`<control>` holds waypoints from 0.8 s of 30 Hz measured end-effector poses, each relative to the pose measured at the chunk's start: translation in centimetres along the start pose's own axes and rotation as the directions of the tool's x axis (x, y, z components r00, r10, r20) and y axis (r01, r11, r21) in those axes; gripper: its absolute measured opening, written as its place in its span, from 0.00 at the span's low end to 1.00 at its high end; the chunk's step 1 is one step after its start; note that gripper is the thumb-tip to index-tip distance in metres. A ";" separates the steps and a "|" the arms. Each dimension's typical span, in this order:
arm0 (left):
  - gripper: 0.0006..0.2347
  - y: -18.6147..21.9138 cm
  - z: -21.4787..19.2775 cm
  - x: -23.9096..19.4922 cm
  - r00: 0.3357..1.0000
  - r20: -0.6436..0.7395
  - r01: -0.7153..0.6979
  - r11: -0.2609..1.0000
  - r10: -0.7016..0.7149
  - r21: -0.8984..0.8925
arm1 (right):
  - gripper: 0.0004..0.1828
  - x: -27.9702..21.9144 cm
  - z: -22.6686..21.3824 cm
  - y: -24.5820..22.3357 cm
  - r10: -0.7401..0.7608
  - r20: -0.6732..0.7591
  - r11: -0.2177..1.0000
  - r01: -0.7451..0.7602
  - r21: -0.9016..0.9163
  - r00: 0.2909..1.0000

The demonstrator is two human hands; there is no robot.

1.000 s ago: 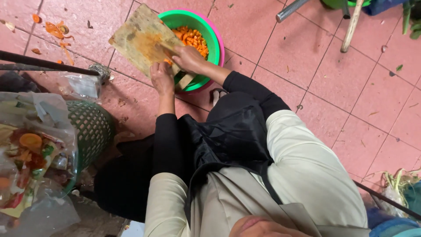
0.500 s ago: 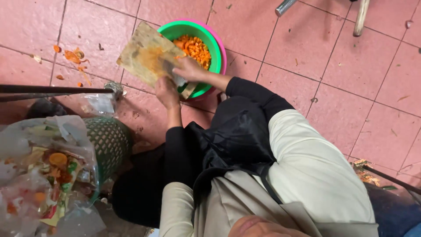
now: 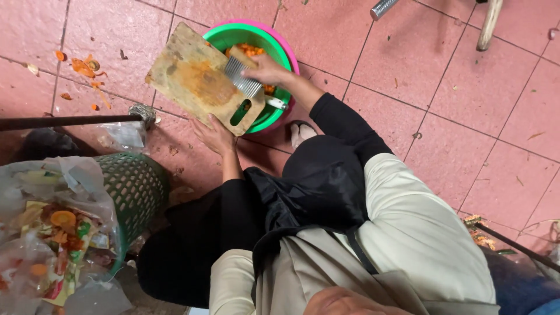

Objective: Chopping carrots into small pieces using a wavy-edged knife on a cutting board.

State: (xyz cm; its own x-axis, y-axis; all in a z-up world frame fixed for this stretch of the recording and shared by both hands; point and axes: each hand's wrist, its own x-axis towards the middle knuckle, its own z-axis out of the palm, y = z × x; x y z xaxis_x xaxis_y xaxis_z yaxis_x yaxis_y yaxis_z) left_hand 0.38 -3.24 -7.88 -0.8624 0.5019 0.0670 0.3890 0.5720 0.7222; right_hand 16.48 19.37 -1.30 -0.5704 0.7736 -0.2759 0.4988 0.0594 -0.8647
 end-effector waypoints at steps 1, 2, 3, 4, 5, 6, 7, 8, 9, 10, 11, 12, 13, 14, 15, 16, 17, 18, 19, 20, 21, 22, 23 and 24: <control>0.26 -0.1 -0.2 -0.1 1.000 -0.026 -0.015 0.999 0.016 0.033 | 0.18 0.3 1.0 0.4 -0.047 0.158 0.977 0.012 0.215 0.986; 0.24 -0.3 -0.3 -0.1 0.998 -0.052 -0.029 0.997 0.032 0.067 | 0.19 0.7 2.1 0.8 -0.121 0.300 0.908 -0.016 0.418 0.946; 0.24 0.6 -0.7 -0.1 0.998 -0.056 -0.021 0.997 0.025 0.071 | 0.19 0.6 2.0 0.6 -0.122 0.308 0.908 -0.019 0.417 0.943; 0.21 1.4 -1.1 0.1 0.991 -0.066 -0.107 0.985 0.117 0.137 | 0.17 0.5 2.0 0.5 -0.076 0.228 0.944 -0.004 0.331 0.971; 0.18 2.1 -1.5 0.0 0.977 -0.070 -0.183 0.962 0.201 0.205 | 0.16 0.5 2.1 0.5 -0.035 0.149 0.971 -0.001 0.238 0.988; 0.18 3.5 -1.9 1.1 0.979 -0.075 -0.167 0.963 0.187 0.211 | 0.16 0.2 0.2 -0.5 -0.035 0.165 0.972 -0.005 0.235 0.986; 0.18 4.7 -2.1 1.5 0.963 -0.134 -0.216 0.969 0.232 0.123 | 0.16 -0.3 -1.7 -1.1 -0.170 0.062 0.967 0.154 0.205 0.983; 0.19 5.9 -2.4 2.1 0.942 -0.198 -0.268 0.963 0.270 0.039 | 0.16 -0.8 -3.6 -1.7 -0.307 -0.033 0.938 0.308 0.160 0.951; 0.19 7.0 -1.7 2.9 0.948 -0.199 -0.242 0.969 0.247 0.047 | 0.16 -2.0 -6.4 -3.3 -0.300 -0.007 0.941 0.297 0.162 0.954; 0.19 8.0 -1.1 3.8 0.953 -0.142 -0.276 0.960 0.269 -0.037 | 0.12 -3.0 -9.1 -5.1 -0.359 -0.119 0.933 0.351 -0.085 0.926; 0.20 9.2 -0.2 5.4 0.949 -0.092 -0.313 0.941 0.303 -0.130 | 0.12 -3.6 -12.2 -7.1 -0.449 -0.216 0.868 0.366 -0.335 0.867; 0.20 9.1 1.2 6.2 0.953 -0.096 -0.299 0.946 0.288 -0.128 | 0.12 -4.5 -13.2 -8.0 -0.449 -0.200 0.866 0.370 -0.336 0.871; 0.20 9.5 3.0 7.2 0.931 0.023 -0.358 0.924 0.364 -0.130 | 0.11 -5.5 -14.7 -9.0 -0.507 -0.236 0.831 0.397 -0.390 0.829; 0.20 10.0 4.8 8.2 0.890 0.141 -0.417 0.898 0.435 -0.140 | 0.11 -6.4 -16.2 -10.0 -0.565 -0.266 0.791 0.421 -0.444 0.781; 0.20 10.2 6.4 8.7 0.892 0.140 -0.410 0.900 0.429 -0.148 | 0.11 -7.0 -16.3 -11.2 -0.565 -0.258 0.788 0.418 -0.452 0.784; 0.20 10.5 8.1 9.0 0.863 0.268 -0.423 0.903 0.428 -0.081 | 0.09 -7.5 -16.4 -12.5 -0.608 -0.271 0.780 0.498 -0.379 0.746; 0.19 10.8 9.6 9.6 0.820 0.393 -0.447 0.894 0.416 -0.014 | 0.11 -8.1 -16.4 -13.8 -0.647 -0.291 0.761 0.574 -0.301 0.704; 0.19 10.9 10.9 9.8 0.821 0.392 -0.444 0.896 0.416 -0.020 | 0.11 -7.9 -16.3 -12.3 -0.648 -0.287 0.760 0.573 -0.307 0.705; 0.20 10.9 12.0 9.9 0.827 0.425 -0.439 0.895 0.368 0.080 | 0.10 -7.8 -16.1 -10.8 -0.543 -0.315 0.834 0.460 -0.303 0.778; 0.21 10.8 13.1 9.9 0.833 0.454 -0.434 0.883 0.317 0.179 | 0.09 -7.8 -16.0 -9.2 -0.429 -0.341 0.894 0.338 -0.296 0.836; 0.21 8.8 15.6 9.8 0.831 0.460 -0.432 0.884 0.313 0.177 | 0.09 -7.8 -15.9 -8.7 -0.423 -0.340 0.896 0.331 -0.296 0.840; 0.17 6.9 18.0 9.6 0.839 0.436 -0.468 0.840 0.324 0.275 | 0.08 -7.8 -15.8 -8.3 -0.441 -0.335 0.877 0.319 -0.360 0.833; 0.15 4.9 20.4 9.3 0.845 0.414 -0.496 0.786 0.339 0.370 | 0.10 -8.0 -15.7 -7.8 -0.458 -0.329 0.853 0.305 -0.424 0.826; 0.15 7.3 17.4 9.2 0.843 0.420 -0.495 0.787 0.335 0.367 | 0.10 -8.2 -15.7 -8.0 -0.452 -0.328 0.855 0.298 -0.425 0.830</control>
State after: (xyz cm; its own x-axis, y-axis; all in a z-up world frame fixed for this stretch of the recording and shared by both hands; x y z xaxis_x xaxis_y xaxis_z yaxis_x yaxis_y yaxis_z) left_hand 0.91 16.89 -13.95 -0.4608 0.8875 0.0090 0.8524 0.4397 0.2831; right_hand 27.41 22.42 14.51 -0.4844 0.8220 0.2993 0.5339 0.5488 -0.6432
